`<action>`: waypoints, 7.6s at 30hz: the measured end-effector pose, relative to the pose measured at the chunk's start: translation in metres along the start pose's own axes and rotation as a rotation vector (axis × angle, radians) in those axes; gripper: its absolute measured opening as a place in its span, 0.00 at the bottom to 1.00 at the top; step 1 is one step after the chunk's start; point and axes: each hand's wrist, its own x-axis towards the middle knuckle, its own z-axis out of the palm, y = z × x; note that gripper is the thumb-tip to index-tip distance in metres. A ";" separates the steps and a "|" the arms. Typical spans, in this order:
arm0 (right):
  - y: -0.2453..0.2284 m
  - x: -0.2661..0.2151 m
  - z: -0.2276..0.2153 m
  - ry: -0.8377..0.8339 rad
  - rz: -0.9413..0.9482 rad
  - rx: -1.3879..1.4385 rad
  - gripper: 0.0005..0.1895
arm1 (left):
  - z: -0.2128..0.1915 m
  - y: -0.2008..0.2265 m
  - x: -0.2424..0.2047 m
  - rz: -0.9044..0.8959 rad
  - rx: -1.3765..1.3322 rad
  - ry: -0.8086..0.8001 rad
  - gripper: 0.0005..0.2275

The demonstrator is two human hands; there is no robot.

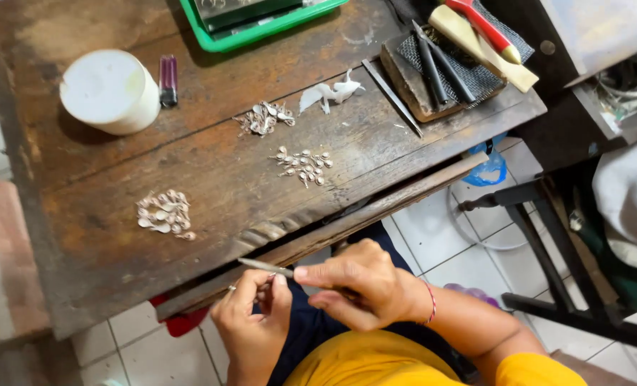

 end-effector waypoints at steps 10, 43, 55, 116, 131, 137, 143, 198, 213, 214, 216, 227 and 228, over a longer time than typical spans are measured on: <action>0.011 -0.019 -0.024 -0.071 0.134 0.145 0.16 | 0.020 0.021 -0.031 -0.123 0.021 0.090 0.06; 0.038 -0.109 0.050 0.284 0.448 0.362 0.17 | 0.041 0.011 0.013 -0.115 -0.297 0.287 0.06; 0.056 -0.106 0.059 0.281 0.484 0.415 0.16 | 0.048 0.012 0.017 -0.097 -0.225 0.367 0.07; 0.027 -0.059 0.027 -0.017 0.663 0.070 0.16 | 0.025 0.017 0.032 -0.048 -0.024 0.063 0.08; 0.017 -0.058 0.021 -0.058 0.664 0.022 0.17 | 0.024 0.013 0.033 -0.030 -0.011 0.012 0.09; 0.025 -0.035 0.026 -0.100 0.626 -0.016 0.17 | 0.019 0.011 0.033 0.030 -0.006 -0.023 0.08; 0.009 -0.045 0.019 -0.066 0.745 0.095 0.17 | 0.019 0.007 0.035 0.015 -0.029 -0.030 0.09; 0.023 -0.044 0.042 0.211 0.504 -0.234 0.02 | 0.027 0.006 0.001 -0.305 -0.778 -0.080 0.06; 0.025 -0.059 0.015 -0.113 0.429 -0.320 0.18 | 0.024 -0.002 0.018 0.253 0.112 0.135 0.03; 0.024 -0.064 0.014 -0.114 0.435 -0.318 0.18 | 0.024 -0.001 0.018 0.249 0.112 0.130 0.03; 0.023 -0.073 0.010 -0.184 0.427 -0.396 0.16 | 0.023 0.001 0.020 0.285 0.212 0.105 0.06; 0.046 -0.063 0.015 -0.241 0.062 -0.772 0.16 | 0.020 -0.004 0.023 0.400 0.255 0.024 0.04; 0.049 -0.061 0.015 -0.230 0.038 -0.790 0.16 | 0.020 -0.004 0.024 0.377 0.229 0.035 0.05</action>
